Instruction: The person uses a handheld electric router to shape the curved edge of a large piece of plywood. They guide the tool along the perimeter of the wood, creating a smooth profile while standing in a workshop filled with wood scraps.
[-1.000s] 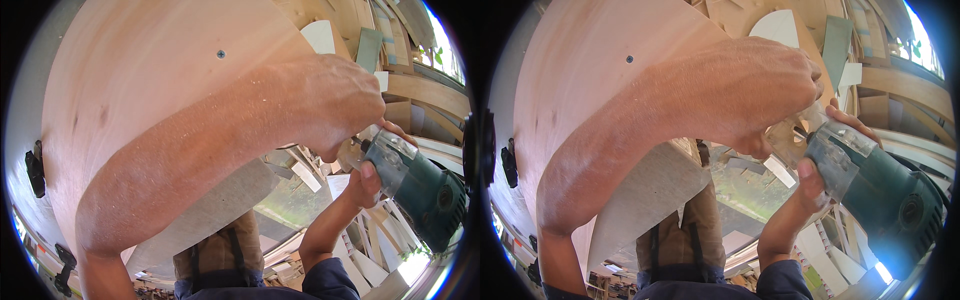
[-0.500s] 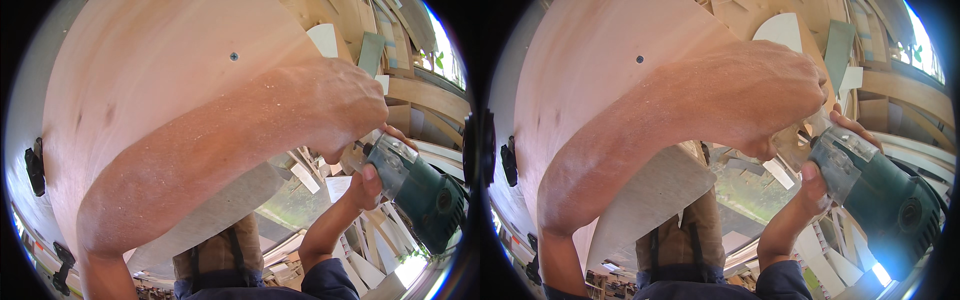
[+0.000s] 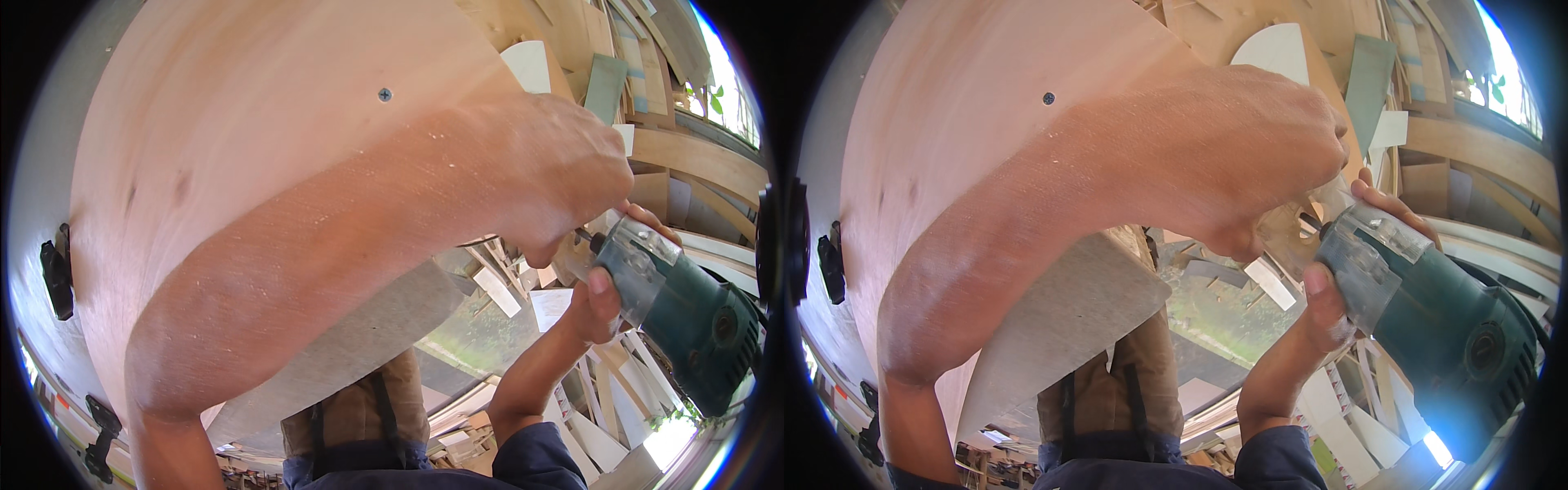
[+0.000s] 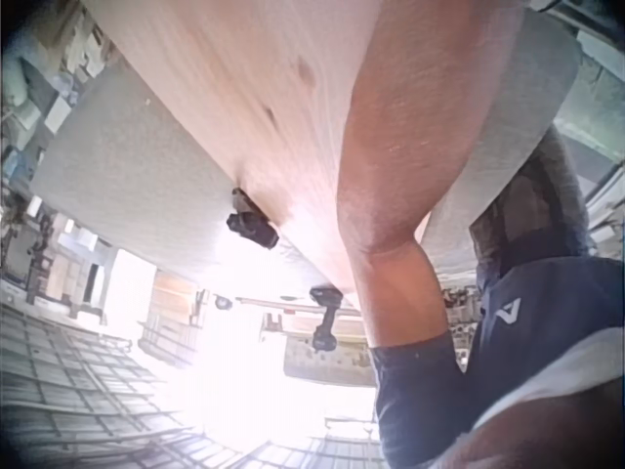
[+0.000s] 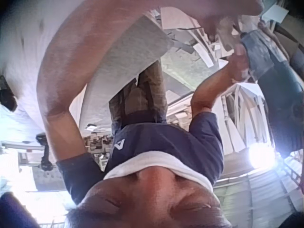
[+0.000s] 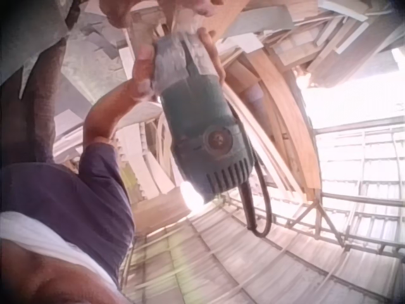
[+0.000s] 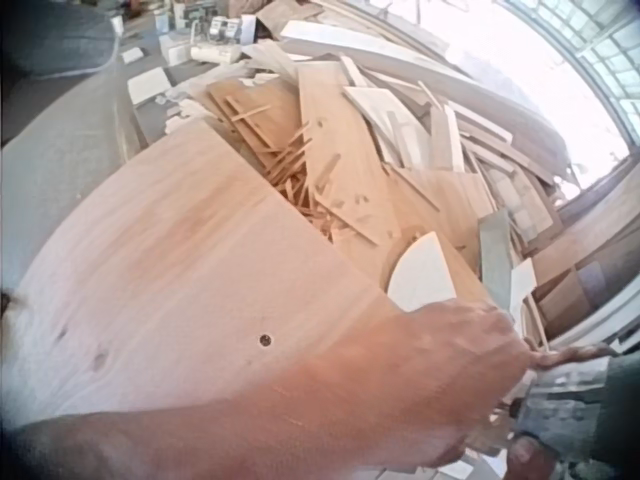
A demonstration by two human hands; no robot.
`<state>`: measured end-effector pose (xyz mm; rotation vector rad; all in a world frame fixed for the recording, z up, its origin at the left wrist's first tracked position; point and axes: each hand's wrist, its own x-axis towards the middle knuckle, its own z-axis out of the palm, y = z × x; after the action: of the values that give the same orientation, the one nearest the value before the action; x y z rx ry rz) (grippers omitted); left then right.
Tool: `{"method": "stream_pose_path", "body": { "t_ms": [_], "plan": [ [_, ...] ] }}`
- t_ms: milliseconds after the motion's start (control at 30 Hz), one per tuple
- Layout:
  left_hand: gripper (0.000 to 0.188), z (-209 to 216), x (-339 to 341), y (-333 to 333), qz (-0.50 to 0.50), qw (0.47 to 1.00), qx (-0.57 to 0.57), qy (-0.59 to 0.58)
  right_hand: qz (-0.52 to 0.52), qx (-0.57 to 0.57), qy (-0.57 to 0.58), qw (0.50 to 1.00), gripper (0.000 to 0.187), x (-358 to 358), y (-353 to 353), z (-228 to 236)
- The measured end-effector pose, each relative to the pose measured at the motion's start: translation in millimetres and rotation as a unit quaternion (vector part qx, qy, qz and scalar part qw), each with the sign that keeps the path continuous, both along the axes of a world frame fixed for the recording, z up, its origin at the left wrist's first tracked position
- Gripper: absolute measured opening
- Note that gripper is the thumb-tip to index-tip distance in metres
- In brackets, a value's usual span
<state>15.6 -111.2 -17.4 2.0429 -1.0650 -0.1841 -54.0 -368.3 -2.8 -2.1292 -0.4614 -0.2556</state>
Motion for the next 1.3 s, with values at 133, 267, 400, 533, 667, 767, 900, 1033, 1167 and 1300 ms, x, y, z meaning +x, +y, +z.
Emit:
{"method": "stream_pose_path", "body": {
  "t_ms": [133,267,400,533,667,767,900,1033,1167,1300],
  "plan": [
    [0.036,-3.3,-0.4,0.0,-0.007,1.0,0.01,0.01,0.037,-0.035,0.031,0.998,0.086,5.3,-6.6,7.0],
    [0.034,-2.0,0.3,1.7,0.003,1.0,-0.017,-0.014,0.063,-0.07,0.087,0.992,0.087,7.0,-13.6,24.5],
    [0.032,1.7,0.6,-0.2,-0.012,1.0,0.01,0.01,0.023,-0.009,0.011,1.0,0.087,-2.0,3.6,7.8],
    [0.044,13.3,-2.0,11.5,-0.024,0.999,0.011,0.038,0.009,0.01,-0.003,1.0,0.087,-2.1,14.5,7.5],
    [0.044,6.1,-5.7,7.6,-0.014,1.0,0.009,0.023,-0.016,0.005,0.002,1.0,0.086,-7.0,11.3,3.6],
    [0.043,3.1,-8.2,7.5,-0.007,1.0,-0.015,0.006,-0.027,0.031,-0.014,0.999,0.086,-12.0,15.1,-0.6],
    [0.044,2.1,-9.2,10.4,-0.012,0.999,-0.049,-0.009,-0.03,0.049,-0.008,0.998,0.085,-15.2,11.4,-1.0],
    [0.044,-3.9,-9.3,6.4,-0.009,0.996,-0.084,-0.023,-0.022,0.049,-0.017,0.998,0.09,-15.6,12.3,-1.6],
    [0.041,-2.1,-7.7,4.0,-0.011,0.997,-0.069,-0.027,-0.028,0.031,-0.02,0.999,0.092,-17.3,11.2,5.1],
    [0.041,0.5,-6.5,-3.4,-0.017,0.999,-0.013,-0.027,-0.022,0.047,-0.029,0.998,0.09,-16.4,8.8,3.0]
  ]
}}
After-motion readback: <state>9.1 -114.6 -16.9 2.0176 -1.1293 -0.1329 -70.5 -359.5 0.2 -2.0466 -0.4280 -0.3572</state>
